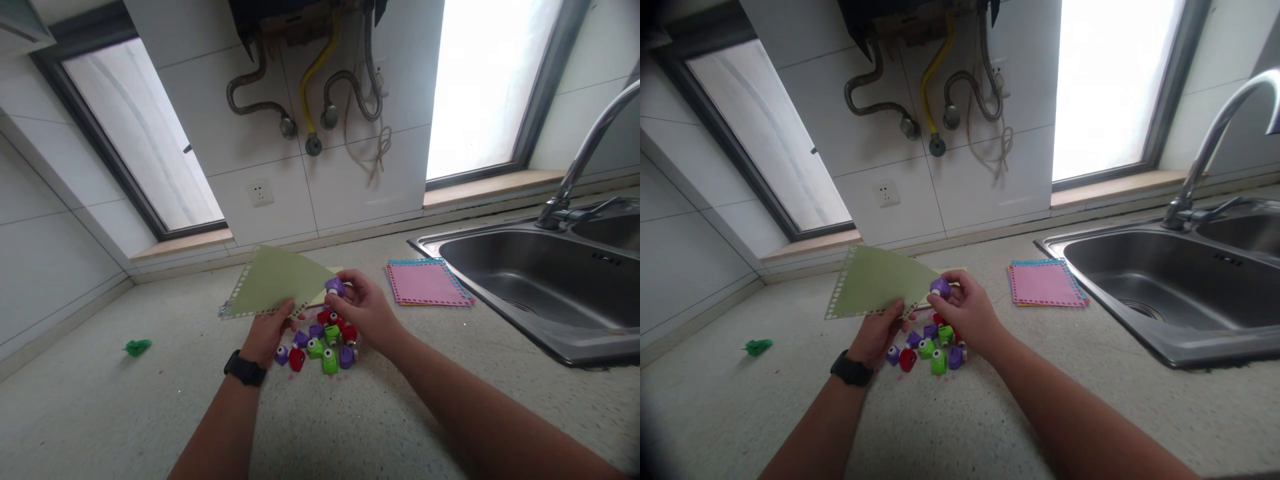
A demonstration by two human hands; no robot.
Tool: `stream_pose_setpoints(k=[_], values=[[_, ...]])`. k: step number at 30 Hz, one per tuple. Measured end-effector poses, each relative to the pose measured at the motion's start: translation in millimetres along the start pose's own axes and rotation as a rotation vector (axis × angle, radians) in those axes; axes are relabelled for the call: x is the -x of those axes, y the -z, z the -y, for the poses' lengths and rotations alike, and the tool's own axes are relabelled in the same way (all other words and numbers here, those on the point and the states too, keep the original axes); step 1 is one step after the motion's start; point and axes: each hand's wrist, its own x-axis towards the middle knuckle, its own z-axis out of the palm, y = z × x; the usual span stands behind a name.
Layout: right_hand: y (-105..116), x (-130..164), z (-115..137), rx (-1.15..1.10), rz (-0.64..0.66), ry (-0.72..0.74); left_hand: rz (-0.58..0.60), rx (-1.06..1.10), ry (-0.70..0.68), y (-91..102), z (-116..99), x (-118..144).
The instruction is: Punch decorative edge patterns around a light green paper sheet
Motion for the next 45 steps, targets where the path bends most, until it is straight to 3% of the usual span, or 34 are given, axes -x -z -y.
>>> stream_pose_setpoints(k=[7, 12, 20, 25, 33, 45], values=[[-3, 0, -1, 0.022, 0.076, -0.190, 0.054, -0.147, -0.004, 0.0, -2, 2], [-4, 1, -4, 0.042, 0.134, -0.237, 0.122, -0.241, -0.042, -2.7, -7, 6], [-1, 1, -19, 0.010, 0.173, -0.350, 0.083, -0.144, 0.056, -8.8, -13, 12], [-3, 2, -24, -0.029, 0.157, -0.402, 0.090, -0.144, 0.018, -9.6, -12, 13], [-7, 4, -25, -0.140, 0.186, -0.406, 0.156, -0.222, 0.008, -2.9, -3, 9], [-13, 4, -31, -0.190, 0.082, -0.320, 0.178, -0.158, 0.051, -4.4, -3, 10]])
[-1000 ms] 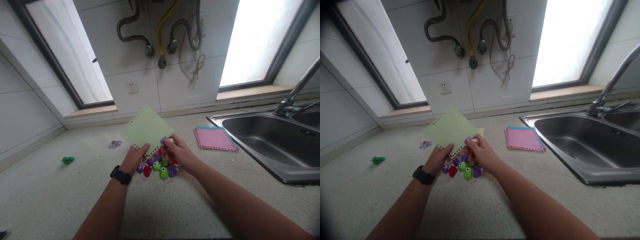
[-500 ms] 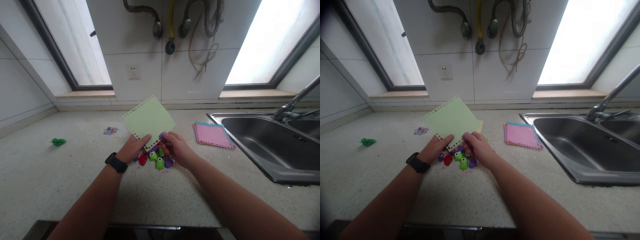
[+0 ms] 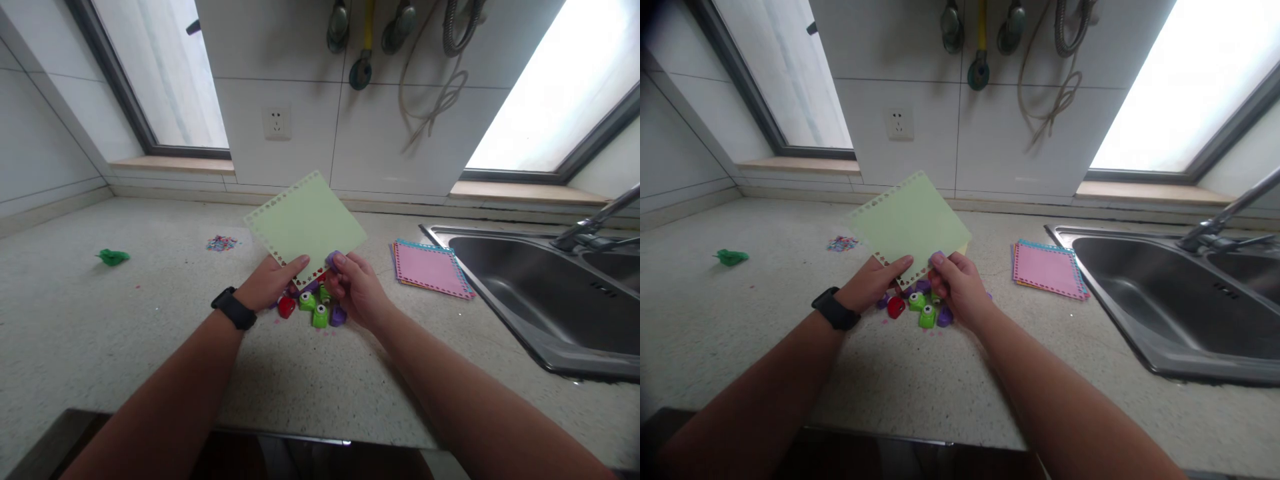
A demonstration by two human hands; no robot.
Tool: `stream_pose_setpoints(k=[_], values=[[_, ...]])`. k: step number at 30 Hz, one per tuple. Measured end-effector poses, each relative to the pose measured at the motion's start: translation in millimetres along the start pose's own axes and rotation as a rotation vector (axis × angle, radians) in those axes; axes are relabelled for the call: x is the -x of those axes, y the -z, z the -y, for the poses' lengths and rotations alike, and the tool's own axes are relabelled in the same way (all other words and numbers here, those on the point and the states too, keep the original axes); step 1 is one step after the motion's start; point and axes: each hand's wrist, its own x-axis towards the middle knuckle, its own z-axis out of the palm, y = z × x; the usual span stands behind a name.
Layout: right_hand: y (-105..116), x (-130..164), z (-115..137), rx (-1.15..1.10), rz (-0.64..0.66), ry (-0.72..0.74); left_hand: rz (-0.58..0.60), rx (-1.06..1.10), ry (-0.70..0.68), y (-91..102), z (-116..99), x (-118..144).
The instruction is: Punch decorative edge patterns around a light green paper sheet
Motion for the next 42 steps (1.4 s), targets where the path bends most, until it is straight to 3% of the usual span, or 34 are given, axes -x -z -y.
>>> stream_pose_setpoints(k=[27, 42], values=[[0.8, -1.9, -6.7, 0.048, -0.010, 0.040, 0.025, -0.258, -0.071, -3.0, -9.2, 2.8], [-0.9, -2.2, -7.8, 0.045, -0.043, 0.040, 0.033, -0.274, -0.095, -3.6, -9.5, 2.9]])
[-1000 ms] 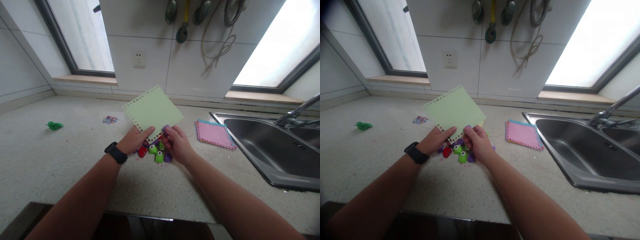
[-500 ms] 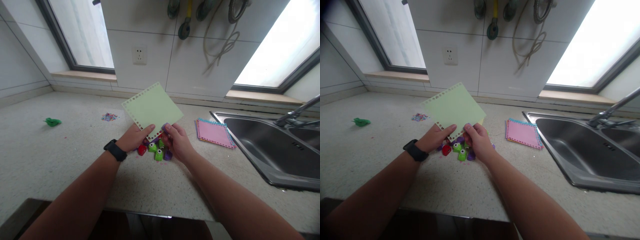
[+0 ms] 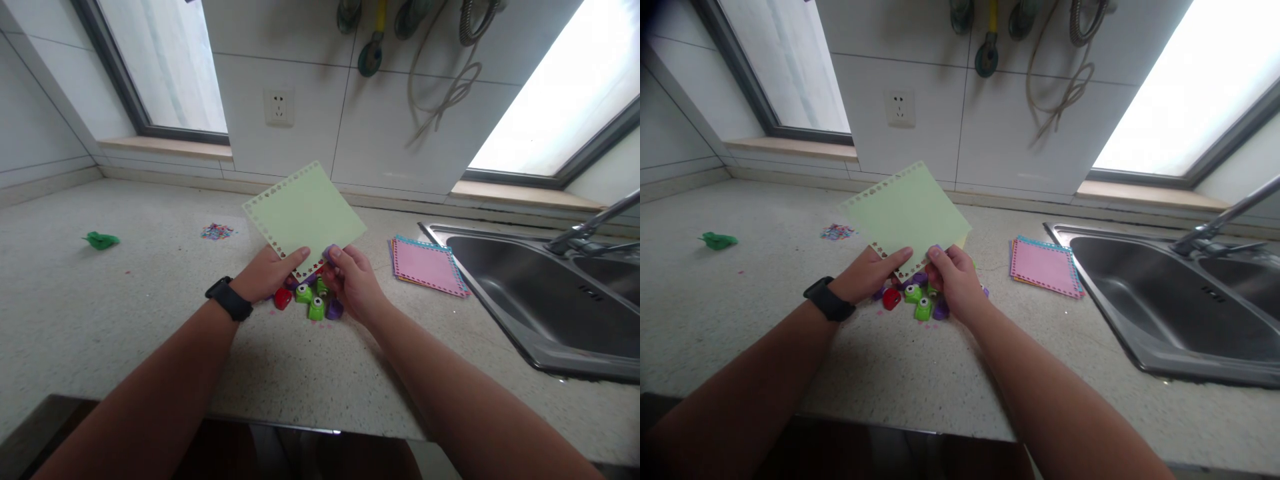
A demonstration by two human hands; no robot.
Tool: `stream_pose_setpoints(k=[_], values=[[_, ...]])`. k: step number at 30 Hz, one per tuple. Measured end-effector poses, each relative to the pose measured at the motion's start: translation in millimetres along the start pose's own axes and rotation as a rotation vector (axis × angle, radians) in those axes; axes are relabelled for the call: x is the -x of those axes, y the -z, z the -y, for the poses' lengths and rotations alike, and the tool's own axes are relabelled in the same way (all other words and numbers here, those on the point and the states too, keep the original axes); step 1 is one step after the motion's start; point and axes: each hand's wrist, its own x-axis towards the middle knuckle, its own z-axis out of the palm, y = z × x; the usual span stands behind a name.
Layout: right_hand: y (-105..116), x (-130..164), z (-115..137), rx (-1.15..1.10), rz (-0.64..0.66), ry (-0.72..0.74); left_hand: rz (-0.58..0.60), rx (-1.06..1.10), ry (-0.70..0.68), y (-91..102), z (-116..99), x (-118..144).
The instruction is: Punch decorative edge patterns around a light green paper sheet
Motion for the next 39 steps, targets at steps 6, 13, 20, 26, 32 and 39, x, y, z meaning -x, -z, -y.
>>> stream_pose_setpoints(k=[6, 13, 20, 26, 32, 39], values=[[0.0, -0.1, 0.5, -0.011, 0.017, 0.012, 0.015, -0.021, 0.008, 0.6, 2.9, -0.1], [-0.7, -0.1, 1.4, -0.014, 0.019, 0.022, 0.023, -0.018, 0.014, 0.4, 3.3, -0.3], [-1.4, 0.6, 1.9, -0.015, 0.025, 0.025, 0.023, -0.008, 0.016, -0.2, 2.2, -0.1], [-2.4, 0.4, 2.9, 0.002, 0.021, 0.035, 0.020, -0.008, 0.017, 1.0, 2.8, 0.1], [-3.1, 0.5, 3.6, 0.055, -0.005, 0.028, 0.007, -0.023, 0.018, 1.0, -0.2, 1.3], [-1.1, -1.1, 0.5, 0.076, -0.022, 0.045, 0.003, -0.041, 0.025, 0.2, -0.6, 1.6]])
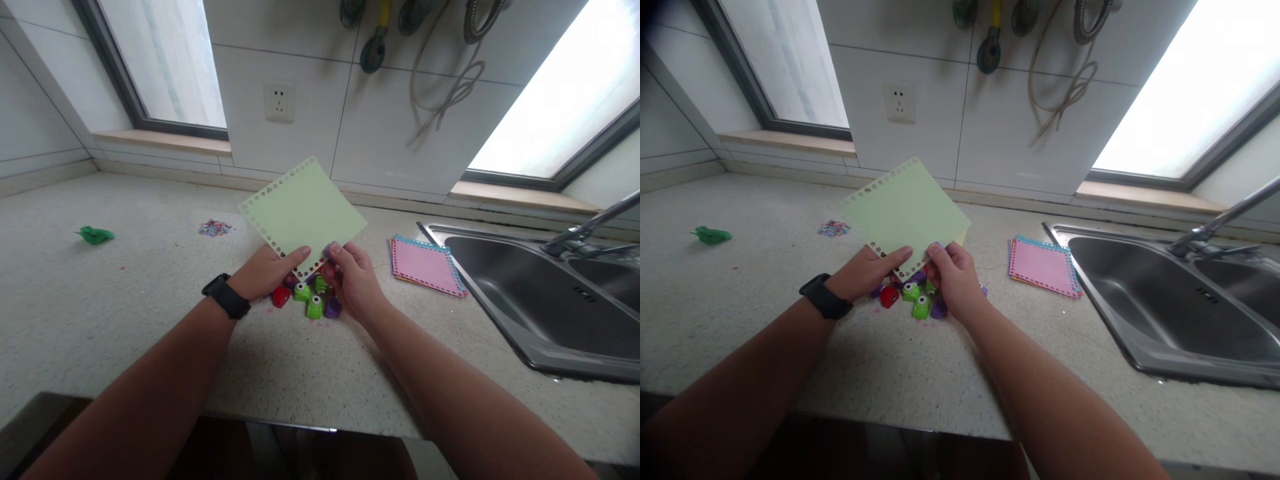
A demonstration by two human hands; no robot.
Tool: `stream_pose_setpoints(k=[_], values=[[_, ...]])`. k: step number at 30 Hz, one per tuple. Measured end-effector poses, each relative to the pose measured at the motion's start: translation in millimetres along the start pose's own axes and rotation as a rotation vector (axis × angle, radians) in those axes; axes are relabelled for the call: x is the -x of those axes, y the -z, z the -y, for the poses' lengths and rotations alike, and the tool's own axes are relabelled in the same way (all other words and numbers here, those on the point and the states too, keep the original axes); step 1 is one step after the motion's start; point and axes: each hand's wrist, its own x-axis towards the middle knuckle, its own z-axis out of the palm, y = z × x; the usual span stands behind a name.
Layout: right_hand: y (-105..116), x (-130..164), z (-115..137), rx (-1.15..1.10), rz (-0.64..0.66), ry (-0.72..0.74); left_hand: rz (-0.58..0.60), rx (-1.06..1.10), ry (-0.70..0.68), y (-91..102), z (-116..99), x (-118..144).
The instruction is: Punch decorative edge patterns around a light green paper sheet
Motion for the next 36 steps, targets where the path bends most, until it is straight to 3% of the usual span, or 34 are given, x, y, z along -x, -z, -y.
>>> stream_pose_setpoints(k=[12, 17, 21, 27, 30, 36], values=[[1, 0, 2, -0.001, 0.010, -0.012, -0.040, 0.017, 0.025, -0.1, -1, 0], [5, -2, 4, -0.045, 0.008, -0.020, -0.081, 0.001, -0.047, 1.1, -3, 0], [12, -5, 6, -0.009, -0.050, 0.029, -0.098, 0.040, 0.026, 4.7, 2, 0], [25, -8, 14, 0.277, -0.089, 0.166, -0.126, 0.250, 0.047, 9.6, 8, -6], [28, -6, 18, 0.550, -0.003, 0.205, -0.120, 0.355, 0.028, 11.3, 10, -10], [17, 6, 23, 0.837, 0.255, 0.299, -0.166, 0.578, 0.058, 15.8, 15, -15]])
